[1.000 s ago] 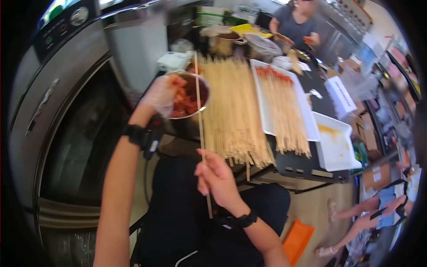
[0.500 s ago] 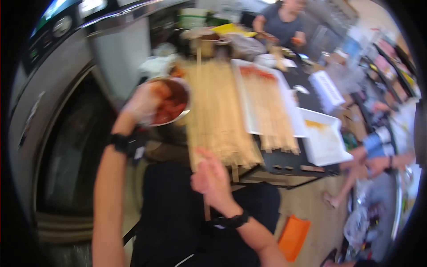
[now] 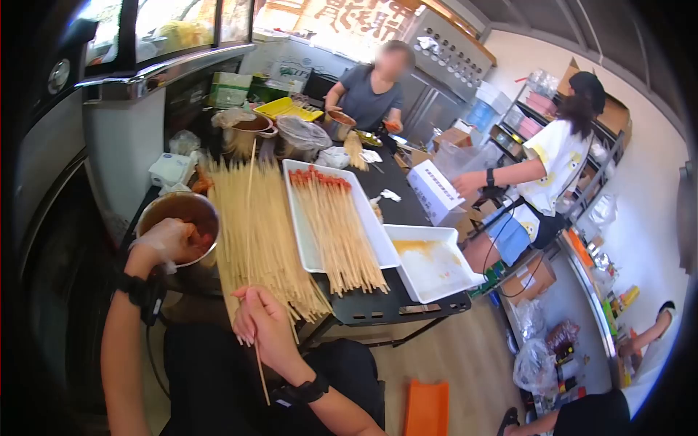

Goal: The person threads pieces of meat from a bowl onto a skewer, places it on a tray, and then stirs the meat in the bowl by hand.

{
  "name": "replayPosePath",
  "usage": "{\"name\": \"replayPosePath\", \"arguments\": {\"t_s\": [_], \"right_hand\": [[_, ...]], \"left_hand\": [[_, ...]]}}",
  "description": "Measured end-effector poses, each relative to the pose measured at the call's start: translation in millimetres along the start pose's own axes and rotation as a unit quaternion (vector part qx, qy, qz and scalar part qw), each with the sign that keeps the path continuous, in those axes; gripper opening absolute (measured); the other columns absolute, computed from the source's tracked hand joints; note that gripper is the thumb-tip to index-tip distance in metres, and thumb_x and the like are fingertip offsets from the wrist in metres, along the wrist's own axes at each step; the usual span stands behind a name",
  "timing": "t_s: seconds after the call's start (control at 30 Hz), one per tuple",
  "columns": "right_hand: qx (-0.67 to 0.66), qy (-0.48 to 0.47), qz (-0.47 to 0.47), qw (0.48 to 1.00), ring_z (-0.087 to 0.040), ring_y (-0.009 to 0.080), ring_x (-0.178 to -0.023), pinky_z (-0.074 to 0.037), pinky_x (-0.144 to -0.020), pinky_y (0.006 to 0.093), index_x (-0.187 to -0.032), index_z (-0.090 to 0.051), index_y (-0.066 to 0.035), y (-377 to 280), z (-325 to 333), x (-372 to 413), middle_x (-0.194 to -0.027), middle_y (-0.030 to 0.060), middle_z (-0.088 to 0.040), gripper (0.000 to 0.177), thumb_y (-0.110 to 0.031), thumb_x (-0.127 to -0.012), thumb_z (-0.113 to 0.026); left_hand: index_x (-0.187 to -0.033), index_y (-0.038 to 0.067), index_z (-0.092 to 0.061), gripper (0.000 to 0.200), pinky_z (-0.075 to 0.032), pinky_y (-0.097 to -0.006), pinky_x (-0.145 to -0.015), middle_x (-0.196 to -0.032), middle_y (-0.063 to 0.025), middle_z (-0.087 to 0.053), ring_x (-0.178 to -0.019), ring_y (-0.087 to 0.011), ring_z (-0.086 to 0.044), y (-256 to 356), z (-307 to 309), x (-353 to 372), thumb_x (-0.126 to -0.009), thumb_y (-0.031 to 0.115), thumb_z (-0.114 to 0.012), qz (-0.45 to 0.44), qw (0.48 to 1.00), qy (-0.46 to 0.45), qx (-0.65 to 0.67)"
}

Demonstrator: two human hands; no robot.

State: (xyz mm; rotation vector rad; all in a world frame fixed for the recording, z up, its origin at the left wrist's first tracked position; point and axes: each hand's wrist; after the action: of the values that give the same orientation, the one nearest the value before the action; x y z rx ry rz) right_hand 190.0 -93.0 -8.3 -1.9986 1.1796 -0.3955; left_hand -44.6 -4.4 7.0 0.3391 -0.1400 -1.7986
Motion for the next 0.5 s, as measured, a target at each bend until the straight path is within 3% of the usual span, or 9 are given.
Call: {"name": "replayPosePath", "arguments": {"t_s": [0.03,0.07,0.17,0.23,0.33,0.4,0.5], "right_hand": [[0.039,0.024,0.035,0.998,-0.033,0.0072,-0.046,-0.033,-0.047,0.0213,-0.101,-0.049,0.0,3.9,-4.0,-2.7,-0.054,-0.0015,-0.034,0.024,-0.02,-0.096,-0.035],[0.042,0.026,0.032,0.998,-0.036,0.0078,-0.047,-0.035,-0.049,0.0216,-0.099,-0.05,0.001,1.5,-5.9,-2.9,-0.055,-0.0012,-0.036,0.026,-0.021,-0.096,-0.036],[0.059,0.009,0.025,0.998,-0.04,0.0093,-0.053,-0.038,-0.054,0.0233,-0.101,-0.048,0.002,-0.7,-0.9,-3.9,-0.06,0.0009,-0.04,0.023,-0.018,-0.096,-0.036],[0.135,0.066,0.029,0.988,-0.042,0.0093,-0.054,-0.039,-0.058,0.0218,-0.12,-0.043,-0.002,1.4,-6.0,-6.9,-0.062,0.0006,-0.043,0.028,-0.012,-0.095,-0.036],[0.11,0.042,0.048,0.992,-0.042,0.0078,-0.056,-0.039,-0.057,0.021,-0.123,-0.04,-0.003,-5.3,-0.4,-5.3,-0.067,0.0009,-0.044,0.03,-0.012,-0.095,-0.037],[-0.133,-0.161,0.034,0.977,-0.043,0.0067,-0.06,-0.039,-0.059,0.0207,-0.124,-0.04,-0.003,-5.5,11.3,-5.9,-0.075,0.0019,-0.046,0.031,-0.011,-0.094,-0.04],[-0.048,-0.085,0.035,0.995,-0.04,0.0045,-0.054,-0.036,-0.049,0.0187,-0.124,-0.04,-0.003,-0.1,13.5,-5.4,-0.072,-0.0007,-0.043,0.031,-0.015,-0.095,-0.04]], "left_hand": [[-0.078,0.007,-0.066,0.028,-0.047,-0.0394,-0.066,-0.073,-0.0157,-0.062,-0.068,-0.0341,-0.059,1.2,6.2,1.3,-0.075,0.034,-0.059,0.034,0.998,-0.044,0.016],[-0.083,0.004,-0.065,0.032,-0.047,-0.0381,-0.067,-0.082,-0.02,-0.061,-0.076,-0.0327,-0.06,6.6,14.2,0.5,-0.074,0.034,-0.058,0.063,0.993,-0.099,-0.017],[-0.084,0.005,-0.065,0.031,-0.047,-0.0384,-0.068,-0.08,-0.0201,-0.061,-0.078,-0.0331,-0.06,-0.7,8.5,1.9,-0.076,0.034,-0.057,0.082,0.993,-0.08,0.037],[-0.082,0.007,-0.065,0.027,-0.047,-0.04,-0.073,-0.083,-0.0215,-0.061,-0.079,-0.0348,-0.059,-3.7,1.7,-2.8,-0.076,0.032,-0.057,0.027,0.997,-0.069,-0.013],[-0.084,0.01,-0.066,0.024,-0.044,-0.0396,-0.081,-0.087,-0.0201,-0.061,-0.086,-0.0332,-0.057,-11.3,-8.7,-4.3,-0.075,0.031,-0.059,0.0,0.998,-0.06,-0.009],[-0.083,0.01,-0.066,0.023,-0.044,-0.0393,-0.081,-0.085,-0.0199,-0.061,-0.085,-0.0332,-0.057,-10.8,-8.0,-2.9,-0.075,0.03,-0.059,-0.019,0.998,-0.06,0.001],[-0.079,0.008,-0.066,0.022,-0.045,-0.0385,-0.077,-0.079,-0.0189,-0.061,-0.08,-0.0331,-0.057,-14.1,-9.2,-4.0,-0.076,0.029,-0.059,-0.062,0.997,-0.032,0.036]]}}
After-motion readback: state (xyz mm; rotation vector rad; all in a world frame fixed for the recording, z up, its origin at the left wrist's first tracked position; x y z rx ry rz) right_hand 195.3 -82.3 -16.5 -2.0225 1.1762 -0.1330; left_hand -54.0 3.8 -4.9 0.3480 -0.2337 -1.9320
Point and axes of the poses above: each hand's wrist, its own x-axis away from the middle knuckle, its own z-axis out of the back of the hand, y = z × x
